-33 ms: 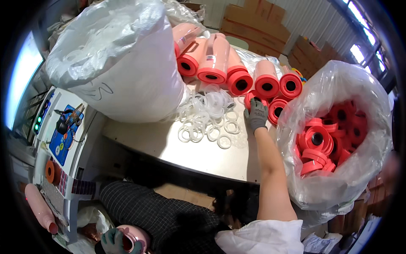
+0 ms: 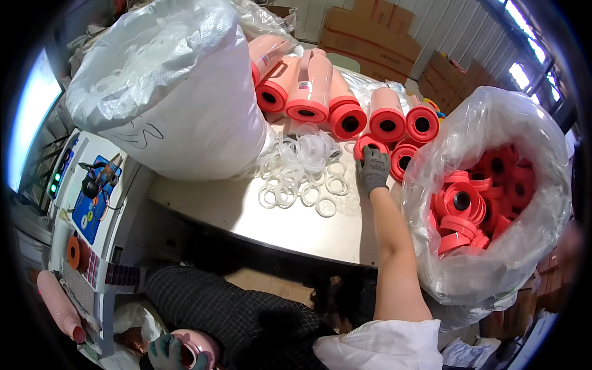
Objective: The person assembles pink plastic pitchers by hand, attaching red lids and white handles to the bodies. The person picks up a pitcher body, secures a lid, and then attaches a handle, repeating this process for multiple units.
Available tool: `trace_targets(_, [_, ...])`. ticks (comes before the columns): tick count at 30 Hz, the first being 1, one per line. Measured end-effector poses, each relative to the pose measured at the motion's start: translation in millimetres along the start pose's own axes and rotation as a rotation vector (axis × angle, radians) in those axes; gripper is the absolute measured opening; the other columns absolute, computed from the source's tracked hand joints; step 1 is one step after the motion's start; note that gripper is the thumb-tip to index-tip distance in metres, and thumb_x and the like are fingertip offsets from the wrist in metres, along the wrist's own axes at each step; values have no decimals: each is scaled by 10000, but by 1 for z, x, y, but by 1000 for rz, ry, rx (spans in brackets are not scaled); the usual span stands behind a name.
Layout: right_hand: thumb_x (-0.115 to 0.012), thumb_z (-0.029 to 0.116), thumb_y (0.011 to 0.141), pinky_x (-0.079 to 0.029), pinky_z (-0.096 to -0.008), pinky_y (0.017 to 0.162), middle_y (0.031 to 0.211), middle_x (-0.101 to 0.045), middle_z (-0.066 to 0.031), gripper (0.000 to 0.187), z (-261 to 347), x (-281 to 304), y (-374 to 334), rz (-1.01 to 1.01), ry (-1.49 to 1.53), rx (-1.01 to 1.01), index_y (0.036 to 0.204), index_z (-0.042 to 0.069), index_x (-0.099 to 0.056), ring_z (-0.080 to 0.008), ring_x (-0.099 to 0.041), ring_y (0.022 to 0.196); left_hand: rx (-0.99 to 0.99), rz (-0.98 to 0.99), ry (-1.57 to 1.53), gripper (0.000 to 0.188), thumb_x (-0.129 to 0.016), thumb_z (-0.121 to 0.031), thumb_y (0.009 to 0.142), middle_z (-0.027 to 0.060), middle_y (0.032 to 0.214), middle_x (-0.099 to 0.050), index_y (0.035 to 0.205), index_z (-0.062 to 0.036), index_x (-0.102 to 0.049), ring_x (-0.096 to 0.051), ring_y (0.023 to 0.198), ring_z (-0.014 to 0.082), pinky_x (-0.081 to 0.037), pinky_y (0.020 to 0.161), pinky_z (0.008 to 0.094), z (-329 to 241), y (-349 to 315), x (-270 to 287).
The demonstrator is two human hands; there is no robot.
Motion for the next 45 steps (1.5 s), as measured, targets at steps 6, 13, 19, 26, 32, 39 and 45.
trace_targets(6, [-776, 302, 830, -498, -499, 936, 1052, -656, -175, 510, 13, 96, -66, -176, 385, -187, 1238, 17, -661, -385, -636, 1018, -30, -17, -8, 479, -725, -325, 914, 154, 1289, -624, 1298, -62, -613, -598, 1184, 386, -487, 1002, 519, 8, 6, -5])
trace_targets(13, [-587, 286, 1081, -507, -346, 1040, 1329, -674, -163, 504, 165, 151, -83, -2, 1646, -479, 1425, -82, -570, -213, -638, 1200, 368, -443, 62, 434, -575, -286, 1023, 121, 1361, -594, 1380, -40, -542, -578, 1229, 297, -460, 1075, 444, 102, -97, 20])
trace_targets(19, [-717, 199, 945, -511, -363, 960, 1223, -641, -118, 564, 397, 288, -91, 324, 1943, 180, 1434, -47, -583, -211, -620, 1080, 845, -891, -833, 409, -469, -268, 1100, 95, 1395, -593, 1428, -25, -502, -579, 1249, 233, -450, 1124, 389, 151, -172, -93])
trace_targets(26, [-811, 275, 855, -501, -390, 838, 1071, -642, -118, 631, 448, 368, -145, 196, 1944, 870, 1377, -35, -641, -271, -587, 924, 953, -1128, -1876, 324, -419, -271, 1126, 70, 1230, -668, 1266, -39, -595, -635, 1159, 196, -537, 1020, 338, 162, -199, -184])
trace_targets(32, [-724, 416, 944, -505, -392, 838, 1080, -643, -124, 649, 435, 361, -161, 255, 1873, 873, 1370, -66, -635, -268, -581, 943, 971, -984, -1691, 174, -478, -243, 1100, -25, 1006, -593, 1058, -94, -558, -553, 956, 70, -516, 841, 284, 159, -201, -203])
trace_targets(39, [-694, 370, 955, -506, -367, 843, 1123, -647, -153, 628, 420, 363, -157, 303, 1922, 683, 1378, -87, -616, -257, -582, 958, 986, -1022, -1101, 245, -487, -279, 1064, 19, 982, -618, 1082, -52, -574, -581, 920, 123, -493, 815, 294, 140, -186, -111])
trace_targets(45, [-663, 348, 984, -507, -354, 870, 1162, -651, -158, 617, 411, 365, -158, 307, 1916, 631, 1409, -92, -583, -234, -585, 979, 1058, -1004, -760, 313, -507, -305, 1037, 47, 917, -622, 1038, -5, -596, -590, 844, 155, -491, 816, 300, 137, -189, -76])
Point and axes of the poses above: each hand's wrist, its own y-axis towards the middle knuckle, its own x-axis out of the back of the hand, z = x × y, the point moved 10 cm from there along y, towards the middle knuckle
